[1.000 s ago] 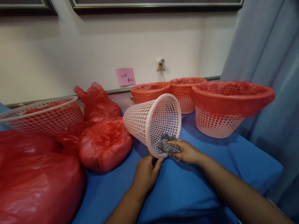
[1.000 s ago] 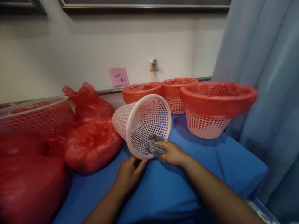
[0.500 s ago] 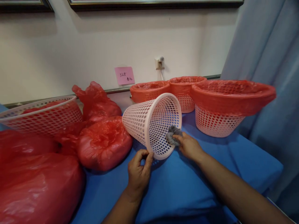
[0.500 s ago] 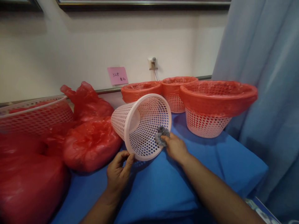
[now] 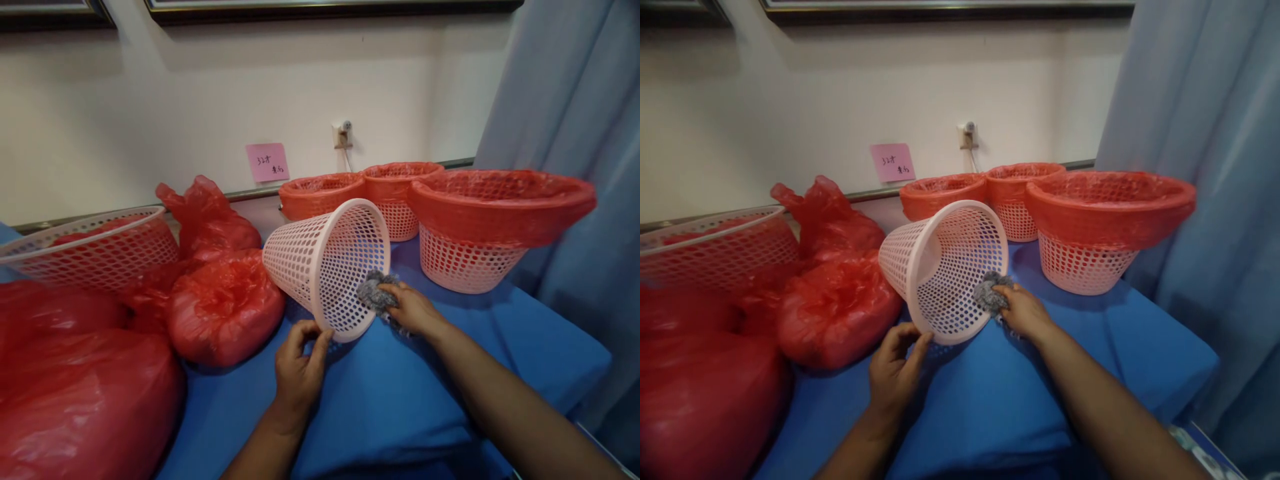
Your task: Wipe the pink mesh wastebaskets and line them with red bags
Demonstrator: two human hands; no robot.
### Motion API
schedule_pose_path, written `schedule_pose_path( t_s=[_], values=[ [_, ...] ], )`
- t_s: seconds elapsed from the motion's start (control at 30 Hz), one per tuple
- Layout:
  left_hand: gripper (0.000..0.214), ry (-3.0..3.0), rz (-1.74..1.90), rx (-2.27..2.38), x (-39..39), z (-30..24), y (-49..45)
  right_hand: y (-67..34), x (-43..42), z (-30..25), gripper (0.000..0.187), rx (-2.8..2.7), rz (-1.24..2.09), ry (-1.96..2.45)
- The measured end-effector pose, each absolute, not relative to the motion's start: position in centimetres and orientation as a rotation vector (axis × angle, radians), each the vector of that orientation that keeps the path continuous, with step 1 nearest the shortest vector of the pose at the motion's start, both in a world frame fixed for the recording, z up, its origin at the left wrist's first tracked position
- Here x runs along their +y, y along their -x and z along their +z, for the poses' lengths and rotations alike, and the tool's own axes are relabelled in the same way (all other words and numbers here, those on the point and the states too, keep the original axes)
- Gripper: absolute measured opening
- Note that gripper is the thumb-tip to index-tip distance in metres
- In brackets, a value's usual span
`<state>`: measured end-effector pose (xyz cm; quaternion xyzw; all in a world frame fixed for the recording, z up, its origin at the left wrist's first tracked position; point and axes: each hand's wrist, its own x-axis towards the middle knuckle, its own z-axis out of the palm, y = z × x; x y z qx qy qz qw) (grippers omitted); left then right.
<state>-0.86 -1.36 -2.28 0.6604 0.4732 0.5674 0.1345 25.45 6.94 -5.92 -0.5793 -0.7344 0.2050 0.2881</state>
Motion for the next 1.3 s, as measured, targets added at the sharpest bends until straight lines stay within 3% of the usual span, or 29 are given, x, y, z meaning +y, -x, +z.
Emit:
schedule_pose_path(
  t_s=[0.1,0.23,0.37,0.47,0.53,0.63,0.73,0.9,1.0,1.1,1.3],
  values=[
    [0.018,-1.835,1.793,1.42,-1.4,-2.1,1.1,-25.6,7.0,-5.7,0.063,-1.896,0.433,1.696],
    [0.021,-1.99,1.402,1.431,-1.1,-2.4,0.7,-24.4,6.3,-5.9,0.061,-2.007,0.553,1.529],
    [0.023,-2.1,0.953,1.392,-0.9,-3.1,0.1,-23.2,5.6,-6.3,0.056,-2.013,0.963,1.184],
    [0.026,-2.072,1.034,1.379,-1.0,-3.1,0.2,-23.2,5.7,-6.5,0.053,-1.924,1.281,0.979],
    [0.024,-2.041,1.249,1.391,-1.2,-2.9,0.6,-23.7,6.1,-6.4,0.053,-1.954,1.149,1.079],
    [0.023,-1.894,1.671,1.423,-1.5,-2.5,1.1,-24.8,6.9,-6.0,0.058,-1.925,0.654,1.491],
    [0.02,-1.777,1.86,1.4,-1.5,-2.2,1.3,-25.2,7.0,-5.4,0.061,-1.876,0.409,1.725],
    [0.018,-2.023,1.414,1.408,-1.4,-2.4,0.6,-23.9,5.8,-5.3,0.058,-2.034,0.495,1.573],
    [0.022,-2.062,1.091,1.413,-1.3,-2.7,0.2,-23.3,5.3,-5.6,0.053,-2.07,0.84,1.245],
    [0.028,-2.02,1.043,1.371,-1.4,-2.6,0.2,-23.5,5.4,-5.8,0.05,-2.031,1.206,1.023],
    [0.032,-2.013,1.43,1.462,-1.9,-1.4,1.0,-26.1,7.3,-5.2,0.059,-1.904,0.462,1.66]
  ],
)
